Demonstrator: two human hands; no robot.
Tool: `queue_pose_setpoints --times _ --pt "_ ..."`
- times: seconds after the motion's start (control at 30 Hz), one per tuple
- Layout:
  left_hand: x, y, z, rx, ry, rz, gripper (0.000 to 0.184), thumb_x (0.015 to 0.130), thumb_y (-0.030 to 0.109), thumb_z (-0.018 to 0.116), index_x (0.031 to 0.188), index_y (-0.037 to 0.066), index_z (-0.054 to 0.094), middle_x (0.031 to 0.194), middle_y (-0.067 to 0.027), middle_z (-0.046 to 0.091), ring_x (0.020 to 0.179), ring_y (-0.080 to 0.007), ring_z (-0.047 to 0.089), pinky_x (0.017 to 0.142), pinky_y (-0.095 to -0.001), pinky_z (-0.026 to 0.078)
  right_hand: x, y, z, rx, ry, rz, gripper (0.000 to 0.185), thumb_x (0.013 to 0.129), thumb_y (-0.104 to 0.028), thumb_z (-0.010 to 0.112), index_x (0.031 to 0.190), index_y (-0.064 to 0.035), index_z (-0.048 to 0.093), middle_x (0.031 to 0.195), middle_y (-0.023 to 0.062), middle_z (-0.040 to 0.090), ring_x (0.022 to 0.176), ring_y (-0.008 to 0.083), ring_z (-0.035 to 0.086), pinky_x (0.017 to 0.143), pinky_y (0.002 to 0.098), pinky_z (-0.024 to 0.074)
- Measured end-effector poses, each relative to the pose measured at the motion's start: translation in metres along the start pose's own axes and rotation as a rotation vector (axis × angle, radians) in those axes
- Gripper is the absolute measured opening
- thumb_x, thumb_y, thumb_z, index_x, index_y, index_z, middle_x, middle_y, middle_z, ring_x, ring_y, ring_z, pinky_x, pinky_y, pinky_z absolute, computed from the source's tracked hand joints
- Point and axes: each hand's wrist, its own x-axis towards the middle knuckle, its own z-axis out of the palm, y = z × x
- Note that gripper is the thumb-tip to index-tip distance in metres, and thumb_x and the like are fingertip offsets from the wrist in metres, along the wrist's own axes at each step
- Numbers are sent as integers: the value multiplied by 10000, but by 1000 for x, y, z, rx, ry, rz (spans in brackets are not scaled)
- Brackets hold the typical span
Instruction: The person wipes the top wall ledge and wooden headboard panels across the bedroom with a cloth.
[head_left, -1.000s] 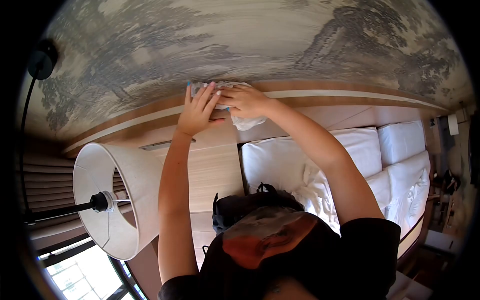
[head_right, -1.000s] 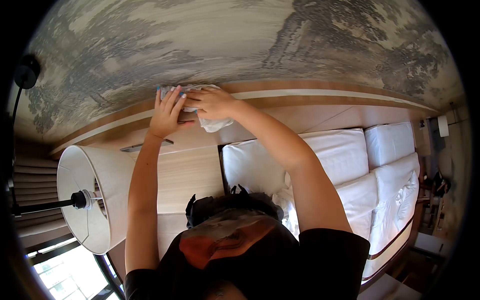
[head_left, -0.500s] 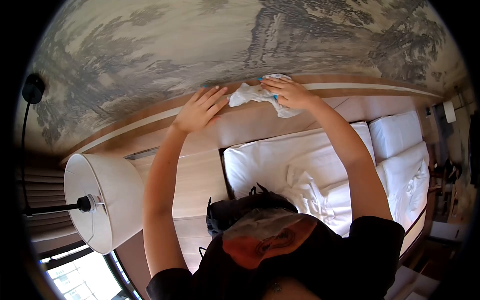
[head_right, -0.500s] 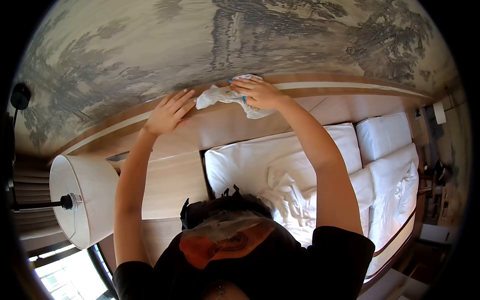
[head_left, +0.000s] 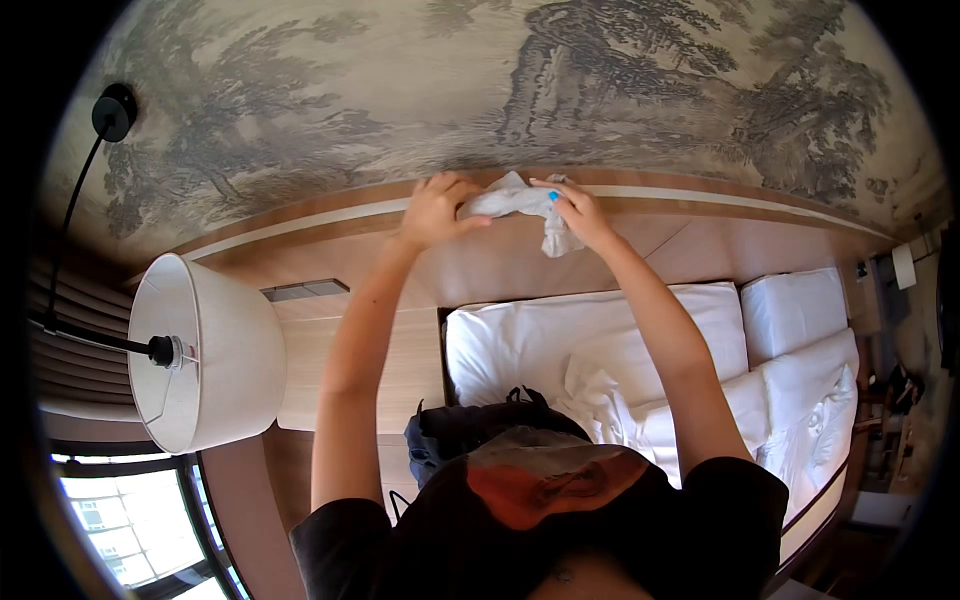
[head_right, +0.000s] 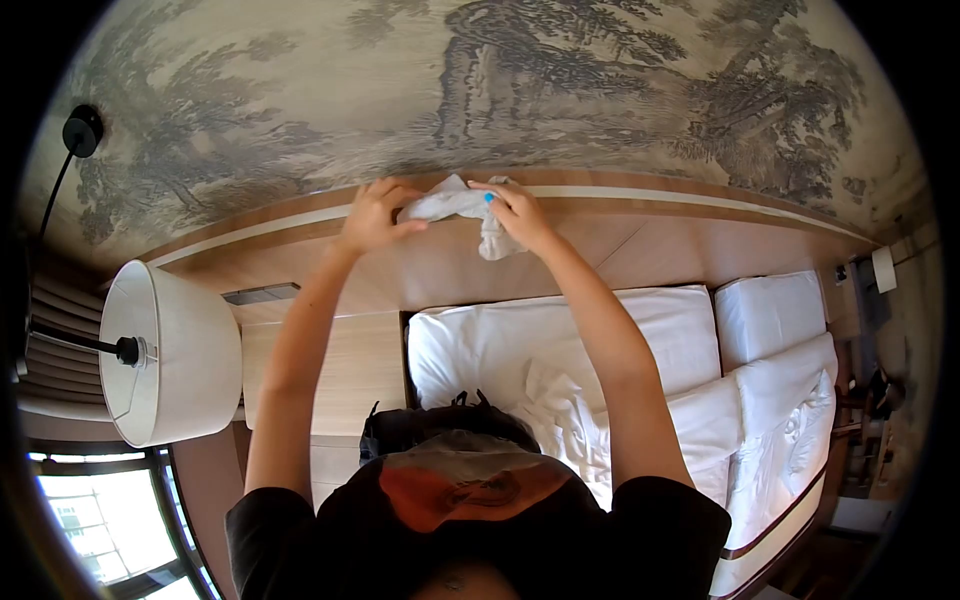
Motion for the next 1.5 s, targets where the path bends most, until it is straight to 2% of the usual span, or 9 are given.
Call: queue_pose_setpoints --times 0.13,0.33,0.53,0.73,0.93,1.07,1.27,1.37,1.5 --pt "16 32 -15 -611 -364 -737 272 834 270 623 988 46 620 839 -39 570 826 -75 462 687 -234 380 -22 -25 23 637 108 48 333 919 -132 429 1209 -26 555 1219 71 558 1103 132 491 927 257 384" --pt "-19 33 -34 -1458 -230 -734 213 871 178 581 1041 63 523 958 -4 558 878 -86 500 754 -232 415 -40 -66 22 761 -149 237 394 941 -204 391 1261 3 494 1278 79 514 1160 160 462 986 275 336" --pt "-36 22 -74 -1287 -518 -290 209 860 140 599 1039 61 526 1017 -29 557 939 -107 507 829 -257 410 -25 -109 52 -33 -379 64 585 755 -204 670 1265 5 471 1232 119 520 1148 203 467 989 310 342" --pt "-54 5 -109 -895 -877 -13 199 821 109 622 997 20 600 1100 -97 610 1037 -178 546 879 -303 413 -13 -148 121 127 -631 112 524 742 -237 706 1158 23 524 1083 102 586 1000 184 538 871 277 415" --pt "-87 -14 -116 -548 -581 153 242 827 118 630 1056 46 601 929 -66 635 860 -176 590 764 -325 454 -31 -139 183 494 -530 391 507 753 -268 704 1143 10 535 989 100 624 950 151 576 810 290 462" --pt "-141 -34 -66 -1026 196 -748 498 903 389 543 1210 -1 507 1020 -115 613 940 -232 573 828 -383 445 -49 -145 188 949 -237 687 555 790 -289 663 1230 -3 482 1133 113 591 1031 195 572 888 337 456" --pt "-192 -14 -47 -2033 -536 -1075 973 836 735 174 1253 -106 428 1274 -195 494 1209 -285 455 1055 -435 280 -62 -128 199 1265 -100 672 545 853 -345 569 1275 -21 452 1211 125 560 1097 227 554 939 373 439" --pt "-191 -29 -34 -2366 -631 -702 787 897 611 321 1267 -75 433 1294 -170 484 1233 -259 437 1045 -417 318 -60 -117 196 1295 -149 668 516 859 -325 569 1264 -22 465 1209 125 563 1101 221 553 937 367 441" --pt "-178 -20 -44 -1860 -230 -835 467 899 344 534 1175 -33 523 1161 -134 578 1087 -216 548 946 -355 418 -56 -116 175 1126 -84 678 467 854 -243 592 1250 -22 478 1135 112 597 1041 205 577 895 353 465"
